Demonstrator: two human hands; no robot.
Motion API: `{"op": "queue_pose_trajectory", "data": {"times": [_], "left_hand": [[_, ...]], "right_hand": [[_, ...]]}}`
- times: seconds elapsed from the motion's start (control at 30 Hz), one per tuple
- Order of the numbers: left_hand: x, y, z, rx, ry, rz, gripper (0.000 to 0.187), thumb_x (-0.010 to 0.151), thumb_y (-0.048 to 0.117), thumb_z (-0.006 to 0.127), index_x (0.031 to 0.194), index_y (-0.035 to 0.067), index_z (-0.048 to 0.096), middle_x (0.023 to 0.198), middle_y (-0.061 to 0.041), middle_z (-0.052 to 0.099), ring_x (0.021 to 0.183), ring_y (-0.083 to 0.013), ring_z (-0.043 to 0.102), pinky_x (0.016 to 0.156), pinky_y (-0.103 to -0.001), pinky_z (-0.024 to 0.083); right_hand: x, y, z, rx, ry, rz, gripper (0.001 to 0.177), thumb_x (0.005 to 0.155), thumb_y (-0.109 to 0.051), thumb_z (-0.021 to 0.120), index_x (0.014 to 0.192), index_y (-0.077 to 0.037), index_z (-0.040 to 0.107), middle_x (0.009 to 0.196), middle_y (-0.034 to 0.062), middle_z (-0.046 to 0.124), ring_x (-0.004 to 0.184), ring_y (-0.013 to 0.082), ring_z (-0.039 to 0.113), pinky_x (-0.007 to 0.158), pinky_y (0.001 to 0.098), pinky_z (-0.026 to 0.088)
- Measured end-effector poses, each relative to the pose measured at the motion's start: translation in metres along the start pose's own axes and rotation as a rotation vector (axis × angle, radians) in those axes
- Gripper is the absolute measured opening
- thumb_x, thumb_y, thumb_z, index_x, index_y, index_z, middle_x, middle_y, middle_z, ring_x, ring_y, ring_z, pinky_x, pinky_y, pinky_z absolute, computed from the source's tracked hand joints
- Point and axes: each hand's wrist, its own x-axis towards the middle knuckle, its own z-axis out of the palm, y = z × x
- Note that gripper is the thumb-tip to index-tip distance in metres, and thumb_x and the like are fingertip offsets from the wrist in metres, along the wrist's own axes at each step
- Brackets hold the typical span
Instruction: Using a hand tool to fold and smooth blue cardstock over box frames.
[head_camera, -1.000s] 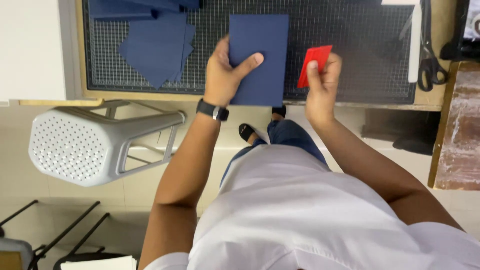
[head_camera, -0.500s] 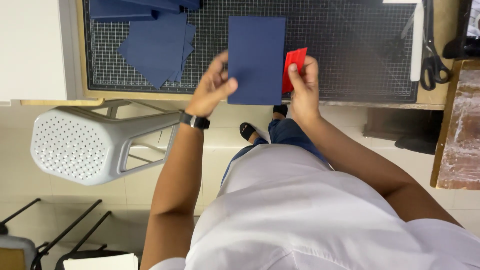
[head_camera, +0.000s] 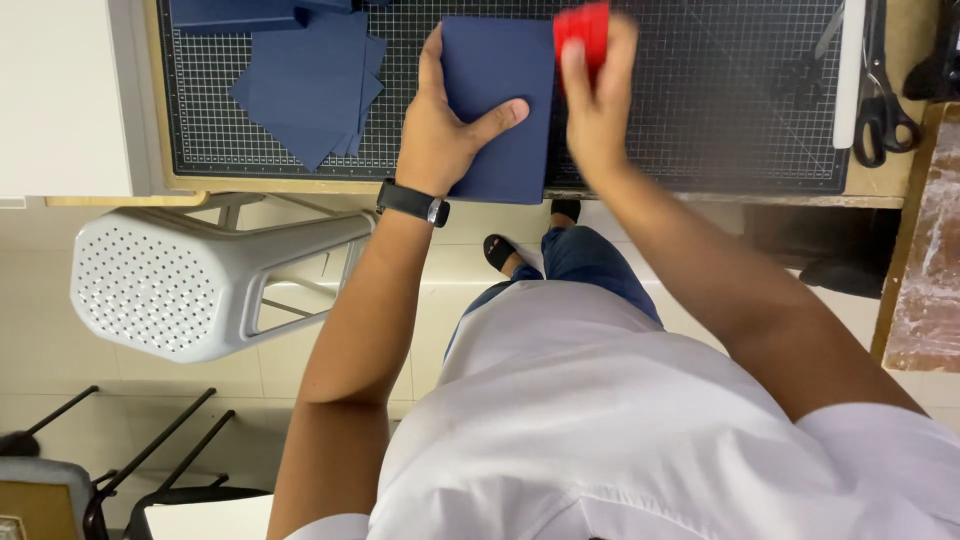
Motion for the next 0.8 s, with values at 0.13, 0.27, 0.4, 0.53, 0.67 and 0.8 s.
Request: {"op": "queue_pose_trajectory", "data": {"times": [0.13,0.27,0.4,0.53,0.67,0.8], "left_hand": [[0.003,-0.005,0.001,-0.001,0.048,0.011,0.111,0.077,0.057,0.091,0.156,0.018,0.023,0.146,-0.008,0.064,0.128,-0.0239,0.07,0.106,-0.032,0.055],[-0.002,-0.012,0.003,0.062,0.024,0.038,0.112,0.079,0.061,0.09,0.157,0.02,0.021,0.145,-0.012,0.066,0.125,-0.0279,0.073,0.101,-0.034,0.057],[0.0,-0.01,0.003,0.038,0.042,0.051,0.112,0.081,0.058,0.09,0.158,0.017,0.019,0.151,-0.013,0.06,0.13,-0.0265,0.07,0.107,-0.032,0.055],[0.003,-0.006,0.002,0.027,0.056,0.047,0.109,0.08,0.057,0.091,0.156,0.02,0.022,0.15,-0.011,0.061,0.13,-0.0267,0.069,0.106,-0.034,0.056],[-0.006,-0.009,0.006,0.058,0.052,0.041,0.112,0.079,0.06,0.091,0.156,0.017,0.022,0.149,-0.012,0.063,0.13,-0.0279,0.07,0.105,-0.034,0.056],[-0.001,-0.009,0.002,0.059,0.071,0.051,0.11,0.079,0.059,0.091,0.156,0.02,0.023,0.146,-0.01,0.065,0.127,-0.0266,0.071,0.104,-0.034,0.056]], "right_hand": [[-0.088,-0.028,-0.022,0.038,-0.141,0.102,0.023,0.112,-0.024,0.046,0.115,-0.002,0.05,0.107,0.0122,0.054,0.097,0.023,0.053,0.092,0.0335,0.044],[-0.069,-0.011,-0.02,-0.018,-0.132,0.028,0.021,0.111,-0.022,0.051,0.116,-0.002,0.052,0.113,0.0141,0.053,0.102,0.0253,0.056,0.093,0.0357,0.046],[-0.037,-0.017,-0.007,-0.033,-0.051,-0.008,0.029,0.112,-0.031,0.049,0.119,-0.003,0.056,0.115,0.0126,0.062,0.103,0.0243,0.062,0.095,0.0344,0.049],[-0.088,-0.034,-0.025,-0.04,-0.136,0.029,0.02,0.111,-0.019,0.049,0.113,0.0,0.057,0.108,0.0124,0.052,0.091,0.0211,0.053,0.084,0.0323,0.046],[-0.055,-0.026,-0.027,-0.135,-0.147,-0.079,0.021,0.11,-0.02,0.052,0.112,0.001,0.055,0.107,0.0144,0.054,0.099,0.0285,0.053,0.092,0.0392,0.042],[-0.064,-0.063,-0.029,-0.144,-0.209,-0.111,0.025,0.111,-0.017,0.048,0.108,0.003,0.064,0.099,0.0148,0.058,0.092,0.0291,0.052,0.087,0.0402,0.041]]}}
